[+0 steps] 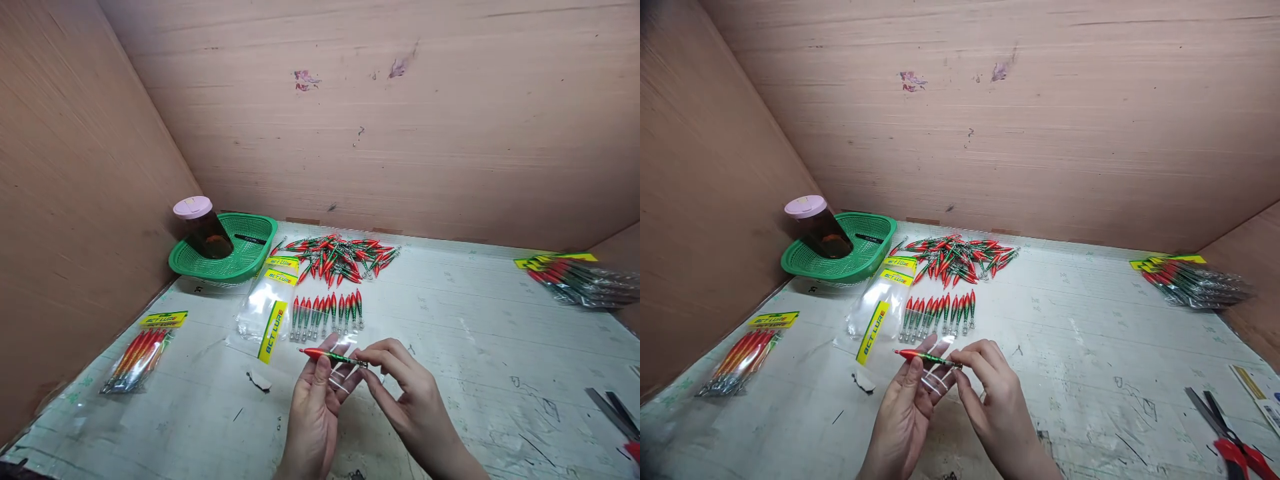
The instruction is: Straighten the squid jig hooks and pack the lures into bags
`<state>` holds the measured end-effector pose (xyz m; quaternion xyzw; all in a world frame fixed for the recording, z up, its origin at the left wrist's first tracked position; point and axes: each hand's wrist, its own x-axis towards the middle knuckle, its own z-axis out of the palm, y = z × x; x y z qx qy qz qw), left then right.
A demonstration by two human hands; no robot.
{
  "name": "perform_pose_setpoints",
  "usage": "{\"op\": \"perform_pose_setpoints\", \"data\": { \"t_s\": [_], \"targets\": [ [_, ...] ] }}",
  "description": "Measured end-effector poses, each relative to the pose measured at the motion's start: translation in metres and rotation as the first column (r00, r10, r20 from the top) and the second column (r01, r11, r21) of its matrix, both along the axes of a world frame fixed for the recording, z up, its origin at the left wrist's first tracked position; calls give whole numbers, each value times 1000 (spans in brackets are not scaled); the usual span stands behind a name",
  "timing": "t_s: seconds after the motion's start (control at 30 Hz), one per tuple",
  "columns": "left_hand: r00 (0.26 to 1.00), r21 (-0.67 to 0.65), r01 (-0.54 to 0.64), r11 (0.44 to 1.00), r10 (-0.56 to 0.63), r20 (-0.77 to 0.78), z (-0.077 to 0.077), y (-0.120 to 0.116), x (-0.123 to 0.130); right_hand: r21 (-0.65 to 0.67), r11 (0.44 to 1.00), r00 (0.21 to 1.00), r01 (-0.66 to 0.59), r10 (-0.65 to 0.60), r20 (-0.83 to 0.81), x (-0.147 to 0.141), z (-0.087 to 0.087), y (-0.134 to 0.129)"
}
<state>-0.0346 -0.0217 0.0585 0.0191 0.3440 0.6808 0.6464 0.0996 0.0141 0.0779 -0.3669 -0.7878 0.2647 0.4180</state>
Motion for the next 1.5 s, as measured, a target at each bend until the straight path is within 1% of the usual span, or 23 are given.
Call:
{"op": "perform_pose_setpoints", "data": {
  "t_s": [0.07, 0.17, 0.23, 0.3, 0.37, 0.47, 0.53, 0.63, 0.7, 0.83, 0.9, 0.93, 1.0, 1.03, 1.07, 1.13, 1.2, 1.27, 1.3, 1.37, 1.4, 1.43, 1.5],
  "targets": [
    [999, 30, 36, 999, -35, -37, -2, -1, 2, -44, 999, 999, -17, 16, -32, 1, -1, 3],
    [992, 63, 96, 993, -90, -89, -5, -4, 5, -136, 987, 991, -88, 72, -114, -2, -1, 4],
    [988, 69, 118, 991, -110, -110, -6, -5, 6, -153, 983, 983, -104, 78, -167, -5, -1, 2],
    [987, 78, 128, 989, -119, -104, -5, -5, 7, -94, 993, 980, -78, 59, -188, -9, 0, -1],
    [991, 107, 130, 986, -125, -53, -4, -5, 7, 15, 999, 985, -51, 53, -165, -11, 1, -4],
    [989, 153, 112, 982, -124, 75, -2, -6, 6, 123, 988, 991, -89, 100, -89, -10, 4, -6],
    [982, 165, 98, 981, -123, 144, -2, -7, 5, 137, 983, 991, -121, 128, -48, -9, 7, -6],
    [966, 199, 101, 975, -144, 215, -4, -9, 4, 167, 982, 995, -89, 95, -26, -11, 12, -5],
    [958, 235, 76, 969, -136, 254, -7, -9, 5, 169, 983, 997, -69, 74, -23, -14, 16, -6],
    [956, 261, 16, 965, -91, 278, -14, -9, 3, 124, 984, 991, -125, 118, 62, -18, 28, -9],
    [957, 267, 1, 964, -78, 280, -17, -8, -3, 110, 985, 991, -134, 131, 35, -13, 31, -5],
    [956, 281, -12, 960, -71, 284, -18, -7, -7, 103, 992, 997, -77, 79, -15, -9, 29, -1],
    [955, 344, -42, 938, -63, 289, -19, -5, -19, 59, 990, 990, 129, -125, -63, 1, 19, 13],
    [956, 383, -54, 922, -63, 286, -20, -4, -26, 29, 975, 975, 221, -220, -38, 6, 11, 22],
    [958, 418, -60, 906, -64, 278, -19, -3, -32, 1, 962, 962, 273, -273, 24, 10, 0, 32],
    [963, 473, -60, 879, -73, 258, -18, -2, -43, -44, 970, 962, 240, -231, 147, 12, -24, 51],
    [966, 501, -57, 864, -79, 247, -17, -1, -49, -74, 977, 961, 199, -180, 212, 9, -47, 66],
    [964, 513, -44, 857, -98, 247, -17, -1, -50, -82, 975, 951, 208, -182, 249, 2, -65, 77],
    [963, 517, -38, 855, -107, 248, -17, -1, -50, -83, 973, 946, 217, -189, 262, -1, -70, 80],
    [960, 526, -24, 850, -128, 250, -19, -1, -48, -86, 972, 942, 221, -189, 278, -2, -73, 84],
    [956, 532, -12, 847, -146, 253, -20, -1, -48, -88, 972, 942, 216, -184, 280, 0, -70, 84],
    [952, 536, 4, 844, -168, 257, -22, -1, -48, -91, 974, 945, 206, -174, 278, 5, -64, 82],
    [941, 544, 39, 838, -214, 263, -25, 0, -50, -93, 980, 952, 176, -146, 267, 19, -43, 73]
  ]
}}
